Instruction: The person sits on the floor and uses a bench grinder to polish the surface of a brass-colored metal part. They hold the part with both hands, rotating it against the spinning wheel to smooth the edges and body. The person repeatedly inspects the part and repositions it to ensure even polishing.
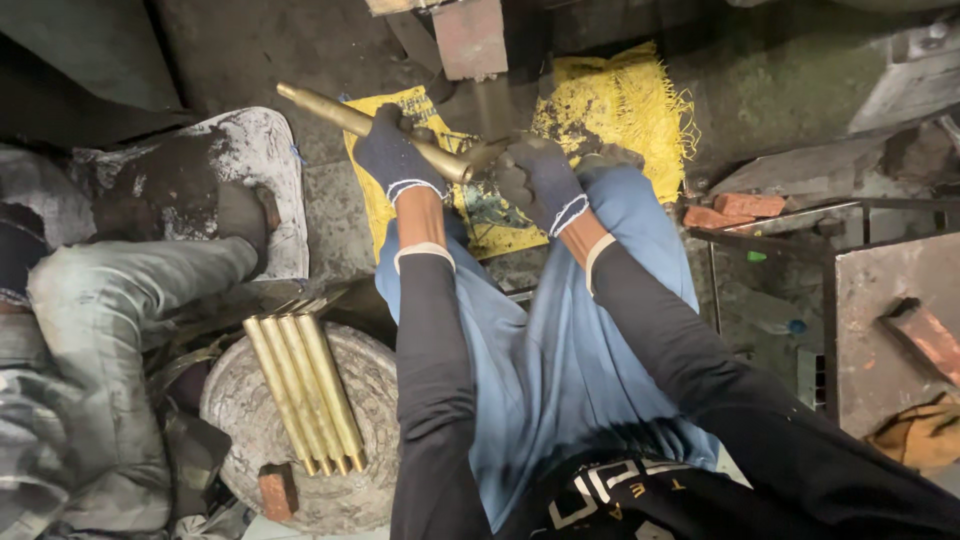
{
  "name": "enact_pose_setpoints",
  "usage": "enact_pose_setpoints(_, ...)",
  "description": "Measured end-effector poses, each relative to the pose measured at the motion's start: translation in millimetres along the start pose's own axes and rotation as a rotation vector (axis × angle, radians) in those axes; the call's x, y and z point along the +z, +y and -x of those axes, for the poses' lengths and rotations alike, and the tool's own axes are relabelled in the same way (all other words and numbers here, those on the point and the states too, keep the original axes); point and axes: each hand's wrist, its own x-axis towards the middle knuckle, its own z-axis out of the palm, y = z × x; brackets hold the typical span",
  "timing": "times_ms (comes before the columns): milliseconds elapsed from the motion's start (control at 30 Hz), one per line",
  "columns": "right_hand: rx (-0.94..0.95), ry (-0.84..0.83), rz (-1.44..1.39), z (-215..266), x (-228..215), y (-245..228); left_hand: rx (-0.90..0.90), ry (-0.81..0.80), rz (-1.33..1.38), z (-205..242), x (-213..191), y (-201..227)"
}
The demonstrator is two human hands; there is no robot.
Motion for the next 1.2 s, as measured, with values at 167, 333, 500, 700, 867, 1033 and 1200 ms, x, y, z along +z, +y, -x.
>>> enact_pose_setpoints(167, 0.028, 0.089, 0.074, -1.5, 1.5, -5.5, 0.024, -0.015, -0.004, -1.4, -0.2, -5.5)
enact_pose_setpoints(333, 0.009, -0.020, -0.014, -4.0, 1.8, -4.4, -0.007, -0.001, 0.039, -7.7, -5.5, -3.9)
enact_pose_setpoints(500, -0.053, -0.011, 0.096, 60.1, 29.3, -33.2, -0.099, -0.127, 0.037, 22.3, -9.4, 0.1)
enact_pose_setpoints(700, -0.236, -0.201, 0.332, 190.0, 39.5, -38.8, -0.225, -0.637, 0.189, 129.5, -60.2, 39.3)
enact_pose_setpoints(867, -0.370, -0.160, 0.573, 253.0, 37.6, -18.5, -0.057, -0.743, 0.174, 215.8, -86.4, 80.5)
enact_pose_setpoints(1033, -0.393, -0.252, 0.605, 287.1, 43.0, -17.5, -0.067, -0.775, 0.323, 259.6, -105.8, 99.0)
enact_pose_setpoints(1200, -0.373, -0.284, 0.655, 296.6, 47.8, -19.6, 0.003, -0.825, 0.328, 263.0, -121.7, 100.6)
